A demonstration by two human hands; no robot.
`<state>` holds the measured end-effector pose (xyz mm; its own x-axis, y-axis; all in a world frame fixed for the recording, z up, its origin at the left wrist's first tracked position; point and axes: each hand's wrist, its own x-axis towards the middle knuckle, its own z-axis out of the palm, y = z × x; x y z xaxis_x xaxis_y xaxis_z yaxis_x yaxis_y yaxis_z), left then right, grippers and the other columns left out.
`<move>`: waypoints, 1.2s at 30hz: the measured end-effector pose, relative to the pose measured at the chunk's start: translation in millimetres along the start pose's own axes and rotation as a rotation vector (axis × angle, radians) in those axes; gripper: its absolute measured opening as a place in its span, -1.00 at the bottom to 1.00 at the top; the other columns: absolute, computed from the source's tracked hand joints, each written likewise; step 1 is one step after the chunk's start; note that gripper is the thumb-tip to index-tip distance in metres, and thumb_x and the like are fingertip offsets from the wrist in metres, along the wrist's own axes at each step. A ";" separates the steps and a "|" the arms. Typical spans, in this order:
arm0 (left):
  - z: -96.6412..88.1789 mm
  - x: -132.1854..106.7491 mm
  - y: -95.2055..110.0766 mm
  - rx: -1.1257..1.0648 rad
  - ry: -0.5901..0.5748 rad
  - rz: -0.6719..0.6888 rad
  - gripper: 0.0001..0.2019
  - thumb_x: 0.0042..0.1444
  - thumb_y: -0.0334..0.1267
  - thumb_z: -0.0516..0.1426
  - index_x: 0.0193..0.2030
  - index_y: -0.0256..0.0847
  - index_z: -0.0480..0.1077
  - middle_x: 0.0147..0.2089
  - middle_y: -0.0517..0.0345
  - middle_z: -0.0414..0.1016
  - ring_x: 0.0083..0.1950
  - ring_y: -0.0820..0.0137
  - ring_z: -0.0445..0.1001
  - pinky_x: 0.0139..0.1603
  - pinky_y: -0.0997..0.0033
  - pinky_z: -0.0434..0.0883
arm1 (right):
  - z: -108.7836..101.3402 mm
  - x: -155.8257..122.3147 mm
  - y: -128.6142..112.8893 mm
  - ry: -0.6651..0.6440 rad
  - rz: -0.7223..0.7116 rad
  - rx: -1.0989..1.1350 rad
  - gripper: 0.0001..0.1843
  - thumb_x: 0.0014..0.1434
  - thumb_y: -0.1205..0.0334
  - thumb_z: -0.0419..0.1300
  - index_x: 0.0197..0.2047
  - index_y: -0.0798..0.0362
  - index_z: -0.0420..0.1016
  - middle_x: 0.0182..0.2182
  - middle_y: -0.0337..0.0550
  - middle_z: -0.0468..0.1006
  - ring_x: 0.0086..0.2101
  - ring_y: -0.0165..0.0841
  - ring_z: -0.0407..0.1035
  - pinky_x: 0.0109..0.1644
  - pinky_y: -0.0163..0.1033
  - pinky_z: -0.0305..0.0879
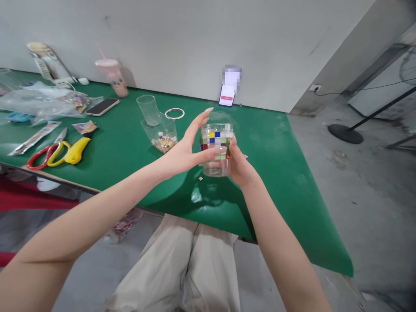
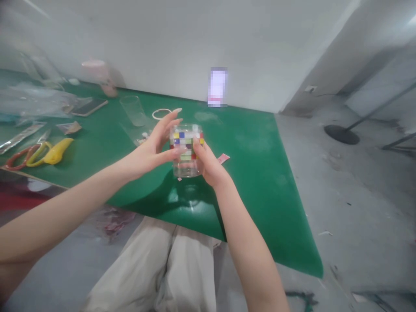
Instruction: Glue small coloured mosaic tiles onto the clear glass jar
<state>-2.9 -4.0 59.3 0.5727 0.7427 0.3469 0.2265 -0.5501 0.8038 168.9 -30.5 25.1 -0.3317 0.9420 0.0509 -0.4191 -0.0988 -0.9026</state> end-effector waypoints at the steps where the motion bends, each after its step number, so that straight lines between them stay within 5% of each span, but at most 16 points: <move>1: 1.5 -0.8 0.8 0.034 0.005 0.009 -0.20 0.10 0.08 0.16 0.38 0.20 -0.20 0.47 0.16 -0.13 0.44 0.05 -0.05 0.35 -0.07 0.14 | 0.3 -0.4 0.0 0.005 -0.001 -0.001 -0.28 0.02 -0.32 0.17 0.16 -0.15 0.25 0.04 -0.13 0.50 0.01 -0.12 0.44 -0.04 0.03 0.49; 10: 1.9 -0.3 7.3 0.160 0.037 0.049 -0.18 0.05 0.18 0.15 0.37 0.15 -0.15 0.44 0.09 -0.06 0.44 0.05 -0.05 0.32 -0.03 0.21 | 2.9 -1.9 -0.9 0.012 0.042 0.019 -0.32 0.04 -0.26 0.18 0.14 -0.11 0.27 0.04 -0.11 0.50 -0.01 -0.10 0.45 -0.04 0.05 0.49; 16: -4.8 -4.2 17.6 0.215 0.219 0.056 -0.52 0.27 0.13 -0.13 0.27 0.08 0.05 0.32 0.09 0.20 0.35 0.20 0.17 0.25 0.09 0.28 | 1.5 -0.1 -2.7 0.012 0.038 0.054 -0.27 -0.03 -0.32 0.21 0.10 -0.07 0.31 0.04 -0.04 0.51 -0.07 -0.08 0.49 -0.03 0.09 0.48; 20: -2.4 -19.4 10.4 0.353 0.453 0.029 -0.68 0.33 0.00 -0.17 0.00 -0.07 0.25 0.02 0.07 0.44 0.06 0.34 0.41 0.07 0.24 0.38 | -4.2 0.4 -2.8 -0.004 0.034 0.074 -0.34 0.01 -0.31 0.17 0.06 -0.07 0.36 -0.04 -0.07 0.57 -0.08 -0.08 0.51 -0.03 0.08 0.47; 22: -1.1 -28.8 0.2 0.523 0.479 -0.004 -0.73 0.32 -0.03 -0.13 -0.20 -0.12 0.26 -0.24 0.11 0.45 -0.19 0.36 0.42 -0.10 0.25 0.39 | -6.3 0.5 -3.0 0.011 0.025 0.068 -0.35 0.02 -0.31 0.15 0.03 -0.05 0.39 -0.06 -0.06 0.57 -0.08 -0.07 0.50 -0.03 0.08 0.46; 28: 12.1 -53.1 -26.5 1.040 -0.158 0.041 -0.56 0.27 0.07 -0.09 -0.48 -0.20 0.28 -0.49 0.04 0.37 -0.34 0.24 0.35 -0.27 0.22 0.28 | -10.5 1.2 -1.6 0.030 0.000 0.036 -0.39 0.06 -0.32 0.07 -0.03 -0.05 0.45 -0.16 -0.08 0.62 -0.09 -0.06 0.51 -0.03 0.09 0.45; 36: 26.8 -54.0 -34.0 1.089 -0.291 0.004 -0.50 0.24 0.13 -0.08 -0.43 -0.26 0.36 -0.50 0.00 0.42 -0.36 0.25 0.40 -0.31 0.31 0.25 | -16.8 5.0 2.0 0.077 -0.011 0.020 -0.38 0.07 -0.31 0.06 0.00 -0.05 0.44 -0.18 -0.08 0.62 -0.10 -0.05 0.51 -0.06 0.12 0.45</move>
<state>-20.4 -35.7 0.3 0.7046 0.7013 0.1083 0.7096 -0.6980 -0.0967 180.6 -20.6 16.3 -0.2613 0.9649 0.0272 -0.4392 -0.0938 -0.8935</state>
